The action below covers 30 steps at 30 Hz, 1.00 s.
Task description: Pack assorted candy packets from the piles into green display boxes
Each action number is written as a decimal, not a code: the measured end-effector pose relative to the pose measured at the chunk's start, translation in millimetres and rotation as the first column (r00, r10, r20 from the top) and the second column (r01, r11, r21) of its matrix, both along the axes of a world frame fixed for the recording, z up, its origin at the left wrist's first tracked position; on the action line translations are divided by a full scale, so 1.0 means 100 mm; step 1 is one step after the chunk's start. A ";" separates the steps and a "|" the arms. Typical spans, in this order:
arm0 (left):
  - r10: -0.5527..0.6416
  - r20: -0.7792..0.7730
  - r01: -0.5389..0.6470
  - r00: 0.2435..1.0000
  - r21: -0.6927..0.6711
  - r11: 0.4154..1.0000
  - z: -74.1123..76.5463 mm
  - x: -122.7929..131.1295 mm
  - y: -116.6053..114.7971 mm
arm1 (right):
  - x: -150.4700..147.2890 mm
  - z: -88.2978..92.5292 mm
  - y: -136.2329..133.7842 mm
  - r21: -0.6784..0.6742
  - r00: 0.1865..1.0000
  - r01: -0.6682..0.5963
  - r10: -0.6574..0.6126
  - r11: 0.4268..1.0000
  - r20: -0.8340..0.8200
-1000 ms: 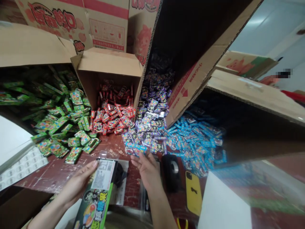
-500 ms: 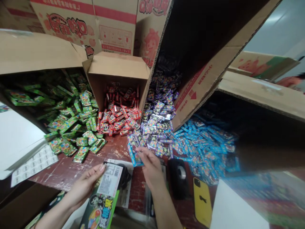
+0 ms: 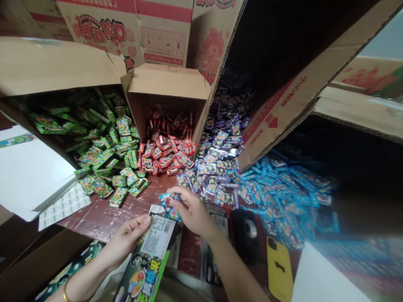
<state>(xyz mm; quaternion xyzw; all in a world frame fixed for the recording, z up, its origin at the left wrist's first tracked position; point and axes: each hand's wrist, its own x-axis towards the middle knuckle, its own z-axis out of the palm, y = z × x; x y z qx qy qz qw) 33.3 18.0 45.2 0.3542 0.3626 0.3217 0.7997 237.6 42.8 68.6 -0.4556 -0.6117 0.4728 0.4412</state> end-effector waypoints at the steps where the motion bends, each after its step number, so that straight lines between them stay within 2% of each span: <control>1: -0.003 -0.014 0.003 1.000 0.014 1.000 -0.01 0.00 -0.01 | 0.02 0.03 0.01 0.003 0.998 -0.028 0.028 1.000 0.052; 6: 0.039 -0.113 -0.029 0.993 0.086 0.996 -0.01 0.09 -0.09 | -0.05 0.27 0.04 0.138 0.962 -0.159 0.122 0.978 0.245; 8: 0.057 -0.114 -0.050 0.992 0.061 0.997 0.03 0.11 -0.11 | -0.12 0.31 0.04 0.128 0.952 -0.203 0.165 0.971 0.259; 10: 0.077 -0.111 -0.077 0.991 0.004 0.997 0.06 0.09 -0.11 | -0.21 0.27 0.02 0.067 0.960 -0.164 0.144 0.984 0.239; 13: 0.154 -0.129 -0.163 0.980 -0.064 0.985 0.05 -0.01 -0.08 | -0.32 0.08 -0.03 -0.047 0.989 -0.023 0.029 0.999 0.142; 15: 0.201 -0.140 -0.213 0.970 -0.080 0.974 0.01 -0.08 -0.05 | -0.38 -0.11 -0.07 -0.053 0.997 -0.039 0.043 0.998 0.068; 17: 0.209 -0.134 -0.220 0.969 -0.069 0.973 -0.04 -0.14 -0.03 | -0.37 -0.33 -0.11 -0.011 0.995 -0.098 0.099 0.995 0.025; 18: 0.206 -0.135 -0.215 0.969 -0.057 0.975 -0.06 -0.16 -0.02 | -0.33 -0.44 -0.13 0.007 0.996 -0.083 0.083 0.997 0.018; 19: 0.212 -0.144 -0.220 0.967 -0.039 0.975 -0.09 -0.18 -0.01 | -0.25 -0.56 -0.13 0.013 0.999 -0.016 0.016 1.000 0.028; 20: 0.236 -0.166 -0.241 0.958 -0.011 0.971 -0.12 -0.20 0.00 | -0.15 -0.67 -0.13 0.012 0.992 0.104 -0.105 0.994 0.064; 21: 0.274 -0.201 -0.275 0.940 0.026 0.961 -0.15 -0.22 0.01 | -0.01 -0.77 -0.12 0.013 0.959 0.257 -0.257 0.966 0.120; 22: 0.322 -0.244 -0.314 0.915 0.074 0.947 -0.17 -0.24 0.03 | 0.13 -0.86 -0.10 0.020 0.893 0.411 -0.407 0.911 0.194; 24: 0.397 -0.281 -0.359 0.874 0.178 0.916 -0.23 -0.29 0.07 | 0.41 -1.01 -0.07 0.044 0.754 0.595 -0.577 0.802 0.315; 26: 0.376 -0.261 -0.311 0.889 0.259 0.914 -0.28 -0.33 0.11 | 0.60 -1.12 -0.04 0.062 0.679 0.646 -0.609 0.761 0.411; 30: 0.225 -0.262 -0.121 0.939 0.361 0.925 -0.34 -0.35 0.17 | 0.72 -1.24 0.02 0.107 0.537 0.602 -0.500 0.791 0.679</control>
